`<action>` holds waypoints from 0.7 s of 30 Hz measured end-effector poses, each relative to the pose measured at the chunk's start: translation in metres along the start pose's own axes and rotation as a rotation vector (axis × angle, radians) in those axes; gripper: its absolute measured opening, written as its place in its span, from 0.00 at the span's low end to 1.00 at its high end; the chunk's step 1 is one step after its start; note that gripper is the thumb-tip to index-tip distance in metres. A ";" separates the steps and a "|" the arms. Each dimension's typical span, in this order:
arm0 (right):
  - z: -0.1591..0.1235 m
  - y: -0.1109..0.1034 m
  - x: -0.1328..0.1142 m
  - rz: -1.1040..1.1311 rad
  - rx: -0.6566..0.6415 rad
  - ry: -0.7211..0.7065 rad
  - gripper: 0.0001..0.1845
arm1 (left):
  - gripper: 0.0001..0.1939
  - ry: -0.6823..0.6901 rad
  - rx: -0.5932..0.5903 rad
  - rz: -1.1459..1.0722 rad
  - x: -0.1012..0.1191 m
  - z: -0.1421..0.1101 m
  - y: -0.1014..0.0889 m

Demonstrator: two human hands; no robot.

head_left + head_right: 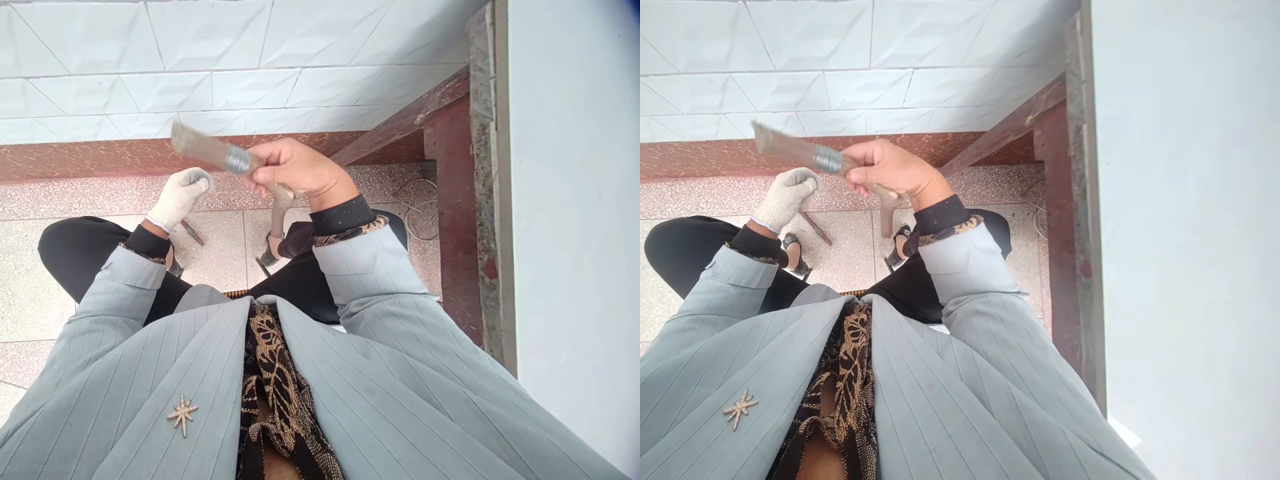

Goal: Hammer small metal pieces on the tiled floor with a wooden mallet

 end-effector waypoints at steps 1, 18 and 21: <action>-0.001 -0.012 -0.002 0.039 0.162 -0.025 0.19 | 0.07 0.005 -0.042 0.005 0.001 -0.001 0.004; 0.017 0.019 0.056 -0.878 -0.272 0.537 0.10 | 0.09 0.115 -0.187 0.069 0.026 -0.018 0.006; 0.010 0.041 0.057 -0.675 -0.546 0.547 0.13 | 0.10 0.074 -0.147 0.107 0.017 -0.012 0.006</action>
Point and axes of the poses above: each hand's wrist, its own z-axis towards the middle knuckle, its own y-axis out of the palm, x = y × z, the point moved 6 cm from there along z, towards the middle knuckle, and after that the axes turned 10 degrees about z, right-handed, at the moved point
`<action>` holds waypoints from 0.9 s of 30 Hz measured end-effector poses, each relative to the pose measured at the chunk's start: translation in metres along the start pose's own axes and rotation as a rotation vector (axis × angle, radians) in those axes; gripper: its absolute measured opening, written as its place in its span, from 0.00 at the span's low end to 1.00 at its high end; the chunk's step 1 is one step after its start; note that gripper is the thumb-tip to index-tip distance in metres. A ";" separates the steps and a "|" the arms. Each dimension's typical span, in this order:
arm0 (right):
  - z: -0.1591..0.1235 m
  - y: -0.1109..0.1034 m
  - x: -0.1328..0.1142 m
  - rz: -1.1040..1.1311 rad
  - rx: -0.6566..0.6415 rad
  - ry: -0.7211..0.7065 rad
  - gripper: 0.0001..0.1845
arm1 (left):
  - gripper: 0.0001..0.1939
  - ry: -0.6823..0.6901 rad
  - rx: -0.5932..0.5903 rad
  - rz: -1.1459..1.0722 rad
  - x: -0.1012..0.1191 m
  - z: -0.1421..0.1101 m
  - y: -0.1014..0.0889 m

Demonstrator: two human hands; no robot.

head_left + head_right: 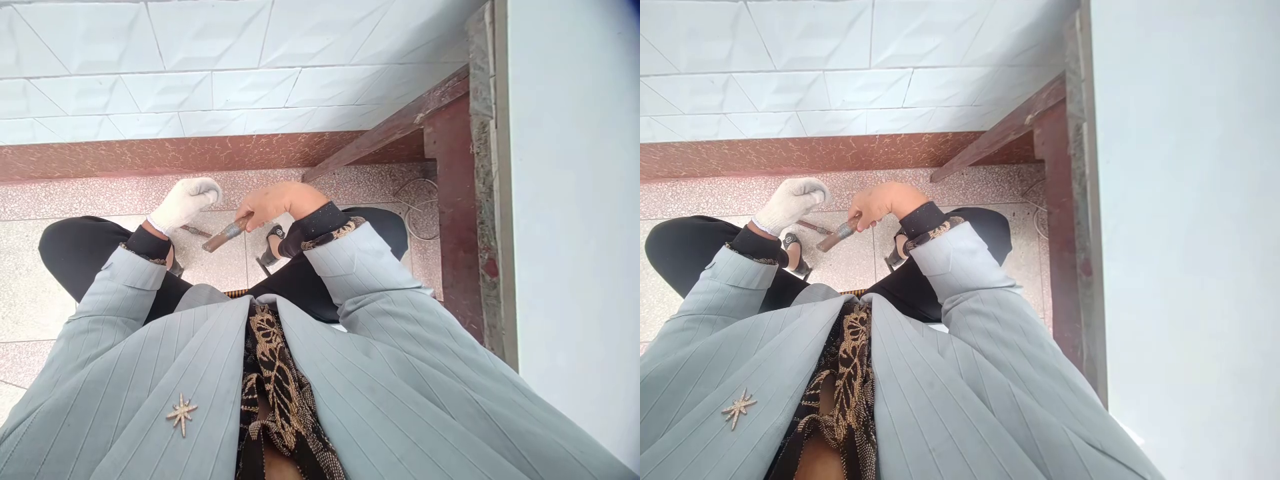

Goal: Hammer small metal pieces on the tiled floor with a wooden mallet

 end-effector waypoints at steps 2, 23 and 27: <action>-0.009 0.002 -0.006 0.101 -0.066 -0.124 0.15 | 0.10 -0.035 0.027 0.025 -0.007 0.005 0.000; -0.014 -0.023 0.007 0.010 0.287 0.018 0.02 | 0.08 -0.051 0.051 -0.194 -0.003 -0.003 -0.011; -0.024 -0.013 -0.005 0.152 0.075 -0.103 0.10 | 0.06 -0.078 0.087 -0.169 -0.006 -0.001 -0.015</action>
Point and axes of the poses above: each hand's wrist, its own z-axis towards the middle knuckle, its own y-axis out of the palm, x = y × z, the point moved 6 cm from there along z, towards the middle knuckle, and after that the axes turned 10 degrees about z, right-handed, at the moved point
